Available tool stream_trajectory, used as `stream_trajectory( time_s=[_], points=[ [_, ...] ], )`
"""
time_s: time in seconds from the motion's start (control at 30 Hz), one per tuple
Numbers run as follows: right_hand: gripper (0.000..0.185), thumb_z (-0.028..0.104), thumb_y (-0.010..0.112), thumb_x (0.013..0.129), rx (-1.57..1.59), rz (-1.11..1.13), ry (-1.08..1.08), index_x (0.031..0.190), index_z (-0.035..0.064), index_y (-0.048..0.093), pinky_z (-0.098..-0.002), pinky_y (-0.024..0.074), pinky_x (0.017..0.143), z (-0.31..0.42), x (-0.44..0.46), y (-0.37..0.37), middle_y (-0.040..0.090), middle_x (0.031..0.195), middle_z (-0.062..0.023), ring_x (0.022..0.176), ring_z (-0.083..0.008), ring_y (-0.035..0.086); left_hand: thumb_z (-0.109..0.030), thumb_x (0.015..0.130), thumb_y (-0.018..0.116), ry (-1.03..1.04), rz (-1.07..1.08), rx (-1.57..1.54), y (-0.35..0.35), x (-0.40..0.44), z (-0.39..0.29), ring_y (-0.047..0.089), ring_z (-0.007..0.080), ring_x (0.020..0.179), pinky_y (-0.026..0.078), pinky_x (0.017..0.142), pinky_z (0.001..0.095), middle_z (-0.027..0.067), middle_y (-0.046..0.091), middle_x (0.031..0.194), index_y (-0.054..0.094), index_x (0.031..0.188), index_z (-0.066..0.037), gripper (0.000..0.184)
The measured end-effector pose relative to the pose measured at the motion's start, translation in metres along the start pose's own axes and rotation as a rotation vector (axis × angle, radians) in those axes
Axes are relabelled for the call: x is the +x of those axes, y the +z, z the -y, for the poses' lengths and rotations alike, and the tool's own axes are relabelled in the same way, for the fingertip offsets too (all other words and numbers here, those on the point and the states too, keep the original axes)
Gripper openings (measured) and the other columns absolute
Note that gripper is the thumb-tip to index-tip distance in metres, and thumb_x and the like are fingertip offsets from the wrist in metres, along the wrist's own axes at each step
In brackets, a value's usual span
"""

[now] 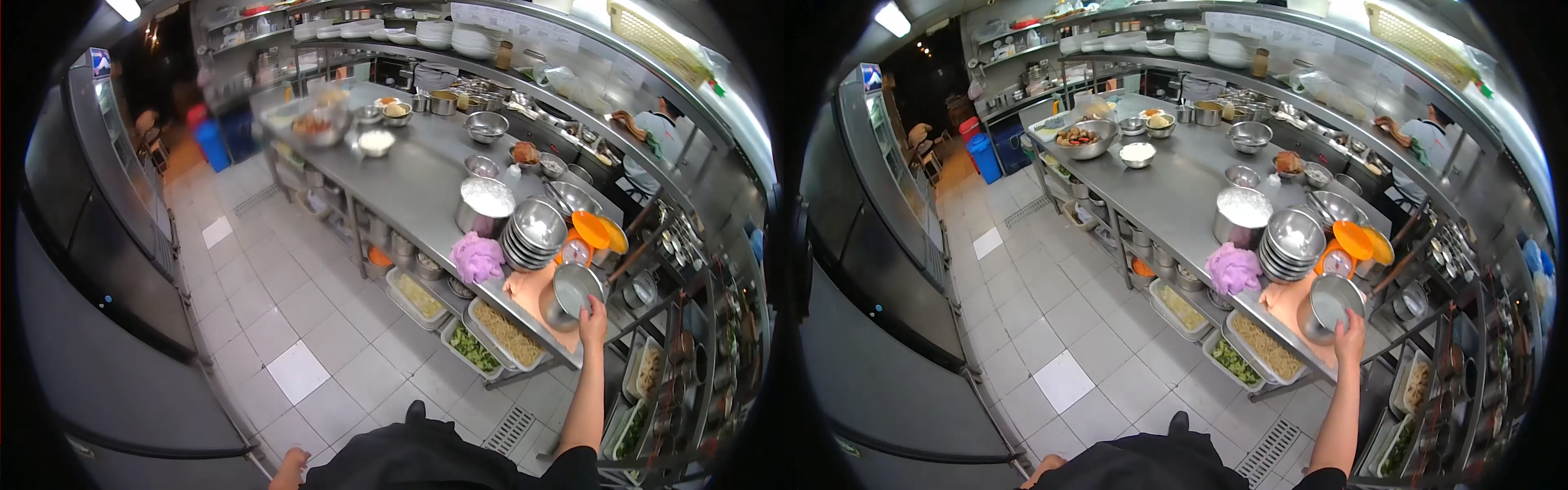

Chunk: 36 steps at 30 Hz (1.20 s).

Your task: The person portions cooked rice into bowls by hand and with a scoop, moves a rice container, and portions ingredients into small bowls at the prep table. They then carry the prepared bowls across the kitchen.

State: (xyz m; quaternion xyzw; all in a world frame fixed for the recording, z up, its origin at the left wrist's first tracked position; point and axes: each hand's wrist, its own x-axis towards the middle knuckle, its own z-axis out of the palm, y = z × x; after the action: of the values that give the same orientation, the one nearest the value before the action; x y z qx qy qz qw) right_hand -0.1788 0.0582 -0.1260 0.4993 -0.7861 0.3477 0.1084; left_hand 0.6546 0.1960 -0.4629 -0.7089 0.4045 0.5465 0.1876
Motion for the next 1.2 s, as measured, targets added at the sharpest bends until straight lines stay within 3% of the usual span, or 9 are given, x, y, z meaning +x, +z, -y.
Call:
stream_trajectory(
  time_s=[0.1,0.3,0.43,0.53,0.63,0.7,0.93,1.0,1.2],
  points=[
    [0.042,0.011,0.061,0.079,-0.355,0.27,0.133,0.121,0.0063,0.057,-0.0411,0.0473,0.09,-0.035,0.053,0.048,0.06,0.116,-0.0213,0.106,-0.0378,0.059,-0.023,0.086,0.062,-0.145,-0.115,-0.174,-0.026,-0.056,-0.06,0.069,0.0291,0.074,0.054,0.05,0.0409,0.0163,0.066,0.091,0.059,0.11,0.004,0.036],
    [0.025,0.013,0.053,0.079,-0.518,0.737,0.084,0.097,0.002,0.067,-0.0479,0.05,0.083,-0.077,0.096,0.119,0.066,0.093,-0.0237,0.089,-0.0412,0.064,-0.022,0.086,0.063,-0.028,-0.288,-0.763,-0.044,0.02,-0.112,0.069,0.0279,0.075,0.054,0.051,0.0408,0.0144,0.064,0.098,0.054,0.118,0.0,0.04],
    [0.022,0.018,0.055,0.08,-0.513,0.653,0.177,0.081,-0.0008,0.067,-0.0472,0.0506,0.079,-0.039,0.107,0.123,0.065,0.085,-0.0252,0.09,-0.0423,0.064,-0.021,0.086,0.063,0.028,-0.247,-0.775,-0.079,0.059,-0.158,0.069,0.0284,0.074,0.055,0.052,0.0409,0.0144,0.064,0.099,0.053,0.12,-0.001,0.041],
    [0.027,0.02,0.055,0.081,-0.662,0.575,0.192,0.085,-0.0036,0.068,-0.0472,0.0498,0.082,-0.135,0.09,0.162,0.065,0.088,-0.028,0.094,-0.0425,0.064,-0.021,0.087,0.062,0.0,-0.17,-0.73,-0.115,0.093,-0.167,0.069,0.029,0.076,0.055,0.054,0.042,0.0146,0.064,0.101,0.053,0.119,-0.001,0.04],
    [0.029,0.022,0.055,0.082,-0.658,0.585,0.306,0.087,-0.0043,0.068,-0.0473,0.0495,0.083,-0.117,0.094,0.157,0.065,0.089,-0.0288,0.095,-0.0428,0.063,-0.022,0.088,0.062,0.362,-0.121,-0.236,-0.168,0.146,-0.168,0.069,0.0299,0.08,0.056,0.055,0.0433,0.015,0.062,0.105,0.054,0.118,-0.001,0.037],
    [0.031,0.023,0.054,0.083,-0.657,0.567,0.387,0.089,-0.0047,0.068,-0.0474,0.0493,0.083,-0.098,0.097,0.152,0.065,0.09,-0.0293,0.096,-0.043,0.063,-0.023,0.089,0.061,0.185,-0.041,-0.215,-0.212,0.141,-0.178,0.069,0.0304,0.08,0.056,0.053,0.0432,0.0151,0.063,0.103,0.056,0.116,0.0,0.035],
    [0.03,0.022,0.055,0.082,-0.639,0.344,0.868,0.098,-0.0005,0.068,-0.0481,0.0494,0.086,-0.017,0.108,0.141,0.066,0.103,-0.0254,0.097,-0.0405,0.064,-0.024,0.092,0.057,0.24,-0.131,-0.145,-0.417,0.184,-0.222,0.07,0.0275,0.076,0.055,0.047,0.0392,0.0153,0.064,0.1,0.056,0.116,0.003,0.036],
    [0.029,0.021,0.054,0.084,-0.597,0.028,0.871,0.096,-0.0019,0.067,-0.0486,0.0488,0.082,0.033,0.123,0.139,0.066,0.1,-0.0249,0.094,-0.0401,0.064,-0.019,0.09,0.056,-0.042,-0.169,-0.495,-0.476,0.19,-0.25,0.069,0.0288,0.086,0.058,0.063,0.044,0.0169,0.063,0.11,0.054,0.121,-0.001,0.036],
    [0.02,0.014,0.053,0.087,-0.354,-0.561,0.469,0.095,-0.0033,0.057,-0.045,0.0457,0.073,0.187,0.14,0.191,0.061,0.09,-0.0223,0.082,-0.0363,0.059,-0.023,0.091,0.056,0.095,-0.251,-0.476,-0.578,0.226,-0.319,0.069,0.0315,0.08,0.056,0.053,0.0457,0.0187,0.06,0.115,0.051,0.122,-0.001,0.038]
  ],
)
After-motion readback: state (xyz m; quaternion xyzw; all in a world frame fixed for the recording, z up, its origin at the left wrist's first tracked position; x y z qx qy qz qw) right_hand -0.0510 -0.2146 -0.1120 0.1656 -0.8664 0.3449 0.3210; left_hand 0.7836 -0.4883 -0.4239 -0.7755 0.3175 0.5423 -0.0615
